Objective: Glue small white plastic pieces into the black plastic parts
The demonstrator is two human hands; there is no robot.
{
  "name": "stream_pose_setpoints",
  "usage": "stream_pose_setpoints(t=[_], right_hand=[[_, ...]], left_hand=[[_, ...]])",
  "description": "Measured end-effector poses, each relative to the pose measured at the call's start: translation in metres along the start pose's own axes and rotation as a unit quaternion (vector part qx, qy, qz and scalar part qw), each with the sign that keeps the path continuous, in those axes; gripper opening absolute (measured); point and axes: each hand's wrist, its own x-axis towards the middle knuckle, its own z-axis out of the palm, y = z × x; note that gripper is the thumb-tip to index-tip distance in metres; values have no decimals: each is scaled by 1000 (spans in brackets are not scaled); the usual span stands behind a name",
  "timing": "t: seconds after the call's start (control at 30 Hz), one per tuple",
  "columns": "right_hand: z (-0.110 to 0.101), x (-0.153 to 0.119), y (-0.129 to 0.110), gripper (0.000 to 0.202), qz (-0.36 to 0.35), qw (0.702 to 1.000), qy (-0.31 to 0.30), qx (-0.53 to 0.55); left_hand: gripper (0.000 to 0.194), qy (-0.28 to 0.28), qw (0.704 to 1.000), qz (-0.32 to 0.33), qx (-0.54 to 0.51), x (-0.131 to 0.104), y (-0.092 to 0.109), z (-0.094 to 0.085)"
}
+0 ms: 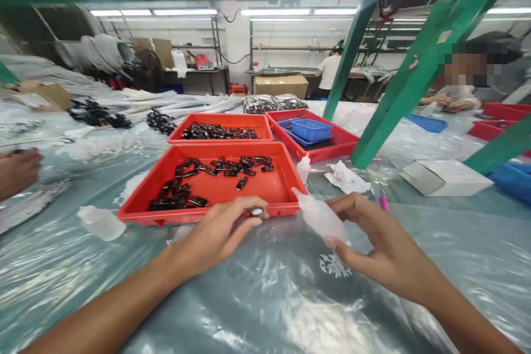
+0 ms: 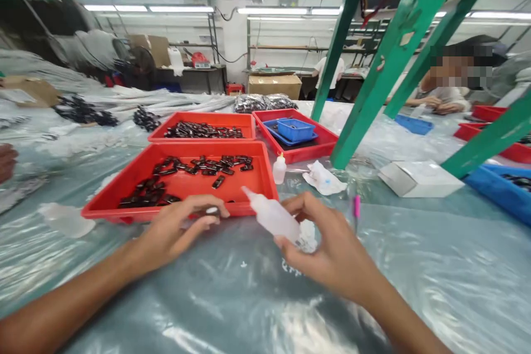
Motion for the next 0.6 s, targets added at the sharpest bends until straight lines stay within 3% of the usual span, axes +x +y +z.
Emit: stream_pose_setpoints(t=[0.23, 0.37, 0.6], right_hand=[[6, -7, -19, 33, -44, 999, -19, -4], [10, -8, -23, 34, -61, 997, -36, 7], [14, -9, -19, 34, -61, 998, -34, 2]], left_hand=[[23, 46, 998, -30, -25, -5, -10, 6], [22, 65, 998, 0, -3, -3, -10, 6], [20, 38, 999, 33, 20, 2, -8, 0]])
